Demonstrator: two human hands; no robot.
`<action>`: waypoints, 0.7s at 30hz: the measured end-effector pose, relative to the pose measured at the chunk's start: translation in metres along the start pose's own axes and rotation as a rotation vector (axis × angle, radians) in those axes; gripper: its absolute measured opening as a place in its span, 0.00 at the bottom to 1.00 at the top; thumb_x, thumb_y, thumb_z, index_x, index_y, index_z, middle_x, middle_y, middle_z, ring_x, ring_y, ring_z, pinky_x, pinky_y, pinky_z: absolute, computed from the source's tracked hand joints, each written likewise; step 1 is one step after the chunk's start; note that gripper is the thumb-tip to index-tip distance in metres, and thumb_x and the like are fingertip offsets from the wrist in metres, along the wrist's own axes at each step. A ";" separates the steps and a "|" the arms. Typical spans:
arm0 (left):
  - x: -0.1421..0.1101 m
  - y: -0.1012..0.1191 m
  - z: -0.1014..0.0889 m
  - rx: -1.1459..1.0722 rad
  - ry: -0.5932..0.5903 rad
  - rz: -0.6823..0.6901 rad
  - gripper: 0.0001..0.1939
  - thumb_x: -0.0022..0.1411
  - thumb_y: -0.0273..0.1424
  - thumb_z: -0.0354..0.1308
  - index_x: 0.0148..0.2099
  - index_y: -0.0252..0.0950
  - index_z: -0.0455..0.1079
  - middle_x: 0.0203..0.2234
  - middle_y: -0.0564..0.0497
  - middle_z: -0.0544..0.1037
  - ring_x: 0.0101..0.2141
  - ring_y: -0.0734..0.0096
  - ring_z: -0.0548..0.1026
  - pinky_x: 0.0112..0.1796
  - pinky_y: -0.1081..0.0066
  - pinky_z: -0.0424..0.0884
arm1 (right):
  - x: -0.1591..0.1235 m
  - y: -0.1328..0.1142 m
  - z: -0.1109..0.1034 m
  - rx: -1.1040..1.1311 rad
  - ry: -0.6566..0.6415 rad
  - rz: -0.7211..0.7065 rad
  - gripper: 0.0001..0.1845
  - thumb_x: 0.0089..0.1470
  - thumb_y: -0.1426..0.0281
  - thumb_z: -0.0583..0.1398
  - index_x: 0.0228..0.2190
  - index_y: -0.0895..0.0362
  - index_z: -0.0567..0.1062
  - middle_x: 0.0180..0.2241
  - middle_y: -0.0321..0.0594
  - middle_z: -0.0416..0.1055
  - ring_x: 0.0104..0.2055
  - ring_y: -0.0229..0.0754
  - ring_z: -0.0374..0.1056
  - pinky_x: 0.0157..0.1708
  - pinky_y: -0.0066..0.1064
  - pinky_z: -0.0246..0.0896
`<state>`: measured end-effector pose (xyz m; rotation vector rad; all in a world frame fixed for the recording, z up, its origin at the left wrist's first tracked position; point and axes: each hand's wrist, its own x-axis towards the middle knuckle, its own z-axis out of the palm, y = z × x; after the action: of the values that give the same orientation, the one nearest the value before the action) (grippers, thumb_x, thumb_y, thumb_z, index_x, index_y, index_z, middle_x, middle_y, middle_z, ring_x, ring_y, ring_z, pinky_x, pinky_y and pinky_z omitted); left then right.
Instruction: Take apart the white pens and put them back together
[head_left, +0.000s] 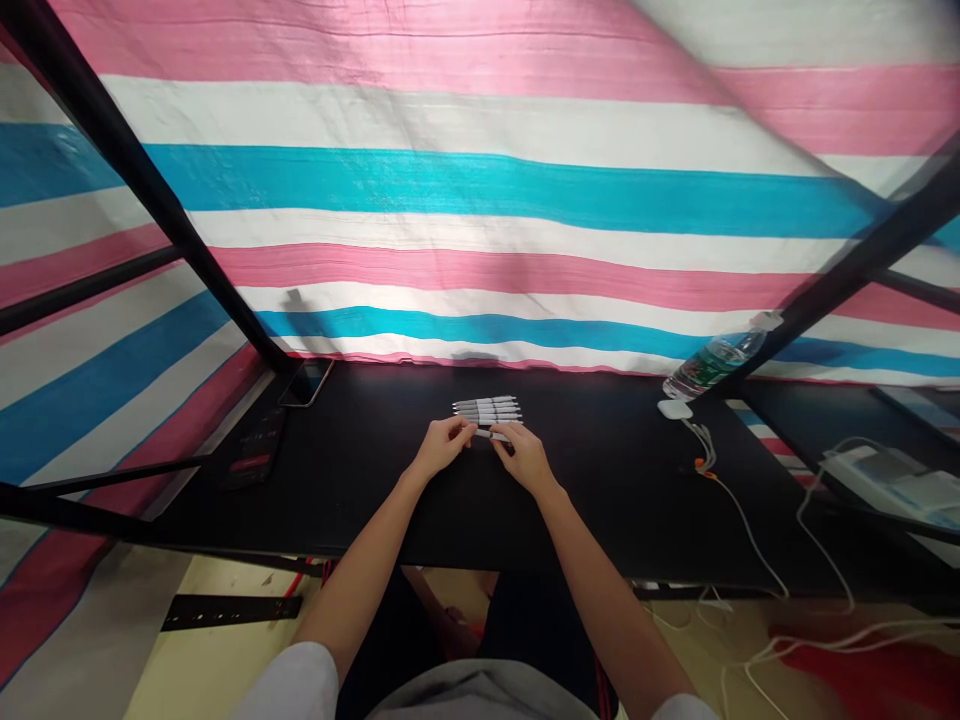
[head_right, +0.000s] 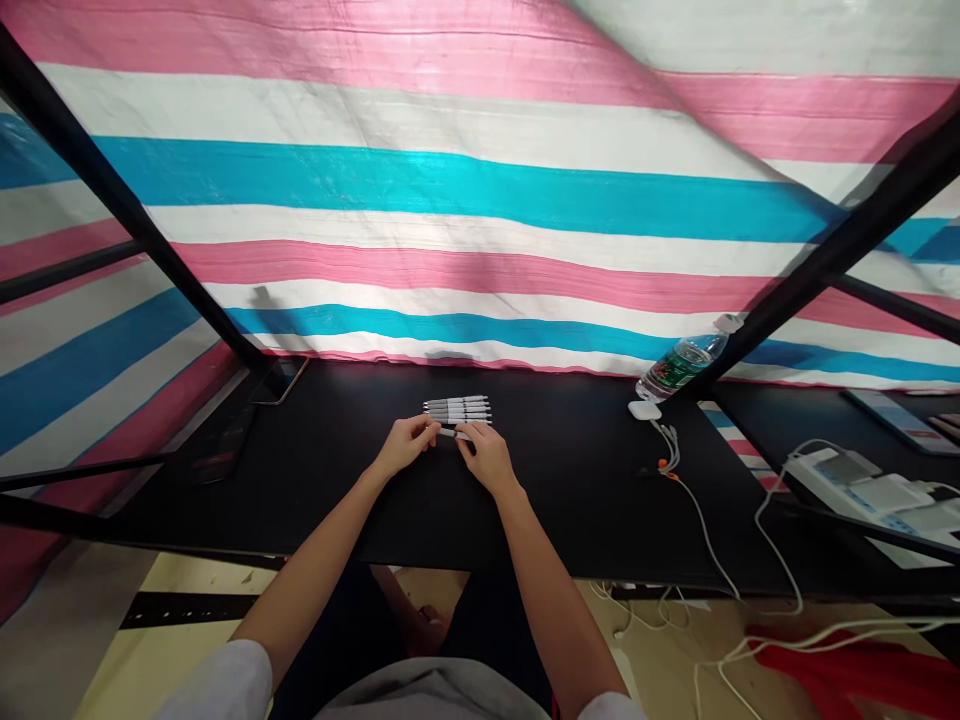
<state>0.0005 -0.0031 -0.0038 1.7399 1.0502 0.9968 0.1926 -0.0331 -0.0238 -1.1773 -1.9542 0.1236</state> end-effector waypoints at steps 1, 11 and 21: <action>0.000 0.000 0.000 -0.045 -0.007 0.010 0.14 0.59 0.40 0.59 0.37 0.33 0.73 0.24 0.52 0.74 0.23 0.77 0.69 0.28 0.75 0.66 | 0.000 0.001 0.000 -0.013 0.003 -0.004 0.12 0.60 0.71 0.55 0.42 0.53 0.76 0.36 0.42 0.75 0.39 0.43 0.71 0.41 0.34 0.67; 0.002 -0.004 0.001 0.029 0.067 0.001 0.17 0.60 0.42 0.57 0.28 0.33 0.70 0.18 0.55 0.67 0.20 0.76 0.63 0.25 0.74 0.60 | 0.002 -0.002 -0.002 -0.038 -0.011 -0.013 0.15 0.62 0.68 0.55 0.47 0.53 0.77 0.29 0.40 0.71 0.34 0.43 0.68 0.41 0.36 0.65; 0.001 -0.001 0.001 -0.026 0.020 0.000 0.16 0.58 0.42 0.59 0.37 0.33 0.74 0.20 0.54 0.71 0.22 0.75 0.66 0.27 0.74 0.62 | -0.001 -0.001 -0.001 0.009 0.007 0.029 0.13 0.62 0.67 0.55 0.43 0.53 0.78 0.32 0.40 0.74 0.32 0.39 0.70 0.35 0.29 0.66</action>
<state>0.0010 -0.0023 -0.0050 1.7124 1.0451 1.0252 0.1923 -0.0347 -0.0235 -1.1994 -1.9284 0.1429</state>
